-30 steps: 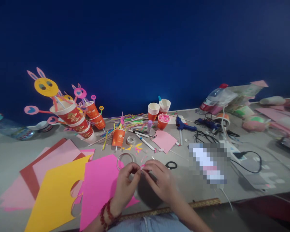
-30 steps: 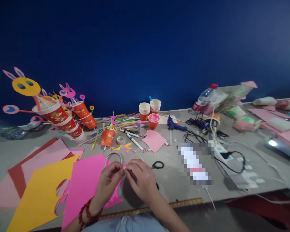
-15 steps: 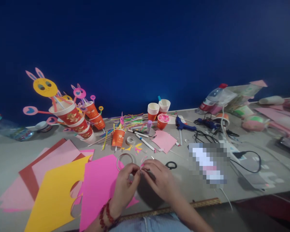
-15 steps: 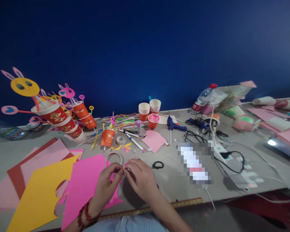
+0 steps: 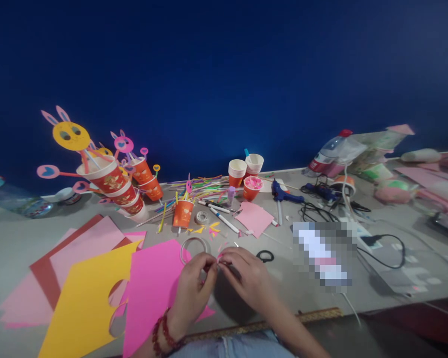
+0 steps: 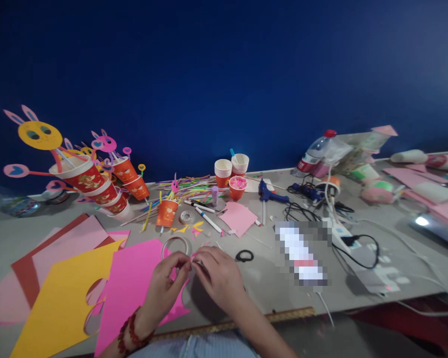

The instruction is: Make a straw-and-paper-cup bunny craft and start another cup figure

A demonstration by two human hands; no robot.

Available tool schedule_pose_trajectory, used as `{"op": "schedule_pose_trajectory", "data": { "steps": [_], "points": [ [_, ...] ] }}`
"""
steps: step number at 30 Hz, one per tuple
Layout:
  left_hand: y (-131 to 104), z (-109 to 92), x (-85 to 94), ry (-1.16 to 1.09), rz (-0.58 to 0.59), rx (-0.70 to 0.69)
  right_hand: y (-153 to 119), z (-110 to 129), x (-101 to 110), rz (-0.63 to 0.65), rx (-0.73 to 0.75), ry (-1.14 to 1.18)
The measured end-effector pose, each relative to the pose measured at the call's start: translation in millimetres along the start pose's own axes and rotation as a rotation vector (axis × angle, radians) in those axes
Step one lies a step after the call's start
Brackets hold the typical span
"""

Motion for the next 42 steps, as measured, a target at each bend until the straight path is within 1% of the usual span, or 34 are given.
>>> {"op": "schedule_pose_trajectory", "data": {
  "steps": [11, 19, 23, 25, 30, 35, 42],
  "points": [
    [2.3, 2.4, -3.2, 0.035, -0.010, -0.017, 0.0, 0.0, 1.2, 0.009, -0.006, 0.010],
    [-0.1, 1.2, 0.5, 0.070, -0.014, -0.034, -0.3, -2.9, -1.0, 0.021, 0.003, 0.010],
    [0.2, 0.8, 2.0, 0.040, -0.012, -0.007, 1.7, -2.4, 0.2, 0.042, 0.010, 0.043],
    [0.7, 0.7, 2.1, 0.027, -0.013, 0.002, 2.3, -1.7, 0.7, 0.028, 0.005, 0.034],
    [0.3, 0.6, 0.5, 0.065, -0.005, -0.037, 2.2, 0.6, 0.2, -0.003, 0.005, -0.006],
    [-0.7, 0.6, -0.6, 0.114, 0.007, -0.072, 1.8, 0.9, 0.5, -0.002, -0.002, -0.008],
    [0.1, -1.3, 0.6, 0.158, 0.014, -0.073, 3.7, 1.3, -1.4, 0.002, -0.001, -0.046]
  ]
}}
Point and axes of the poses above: each hand's wrist, its own y-axis towards the middle knuckle, its own x-axis out of the back of the hand, z = x × y, the point moved 3 cm from there along y, towards the middle knuckle, and after that the axes turned 2 degrees about z, right-handed, at the moved point
